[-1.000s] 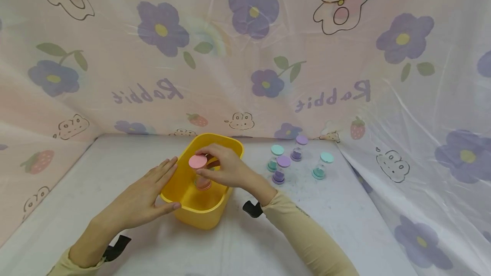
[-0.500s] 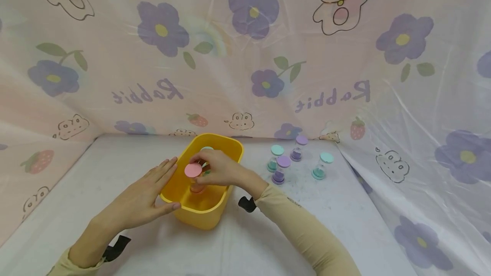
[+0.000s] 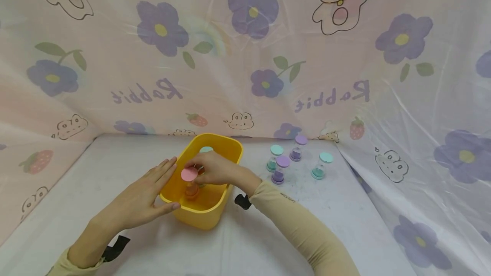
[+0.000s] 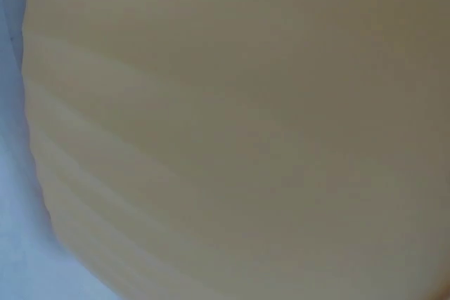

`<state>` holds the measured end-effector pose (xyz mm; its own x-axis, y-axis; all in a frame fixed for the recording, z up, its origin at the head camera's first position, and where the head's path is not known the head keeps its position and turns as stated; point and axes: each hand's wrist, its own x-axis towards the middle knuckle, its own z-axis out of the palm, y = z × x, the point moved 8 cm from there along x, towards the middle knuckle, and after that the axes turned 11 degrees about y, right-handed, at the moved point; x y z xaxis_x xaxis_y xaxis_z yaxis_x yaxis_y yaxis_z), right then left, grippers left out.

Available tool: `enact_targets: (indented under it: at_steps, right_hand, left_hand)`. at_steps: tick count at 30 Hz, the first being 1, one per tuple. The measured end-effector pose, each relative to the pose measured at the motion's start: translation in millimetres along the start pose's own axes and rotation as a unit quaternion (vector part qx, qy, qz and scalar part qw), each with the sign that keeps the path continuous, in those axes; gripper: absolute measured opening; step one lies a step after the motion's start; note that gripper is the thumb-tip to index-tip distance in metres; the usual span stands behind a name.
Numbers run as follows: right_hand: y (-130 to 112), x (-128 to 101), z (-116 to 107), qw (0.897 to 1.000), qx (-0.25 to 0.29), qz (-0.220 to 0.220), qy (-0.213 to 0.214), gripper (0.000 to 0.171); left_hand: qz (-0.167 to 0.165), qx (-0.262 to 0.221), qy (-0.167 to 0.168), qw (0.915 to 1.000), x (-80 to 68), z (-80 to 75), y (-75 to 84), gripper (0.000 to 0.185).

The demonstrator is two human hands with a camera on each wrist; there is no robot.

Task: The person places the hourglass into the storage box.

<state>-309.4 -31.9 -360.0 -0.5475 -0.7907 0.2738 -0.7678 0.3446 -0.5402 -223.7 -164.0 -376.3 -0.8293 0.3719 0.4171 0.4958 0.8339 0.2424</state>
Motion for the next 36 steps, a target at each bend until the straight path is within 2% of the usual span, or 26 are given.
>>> enact_targets:
  at_steps: [7, 15, 36]
  right_hand:
    - [3.0, 3.5, 6.9, 0.999, -0.019, 0.017, -0.029, 0.046]
    - [3.3, 8.3, 12.6, 0.998, -0.041, 0.016, -0.045, 0.044]
    - [4.0, 4.6, 9.8, 0.997, -0.072, 0.012, -0.040, 0.041]
  left_hand:
    - [0.001, 0.003, -0.001, 1.0000, -0.4, -0.2, 0.3, 0.106]
    - [0.003, 0.004, 0.002, 1.0000, -0.7, -0.4, 0.1, 0.105]
    - [0.004, 0.004, 0.002, 1.0000, -1.0, -1.1, 1.0, 0.105]
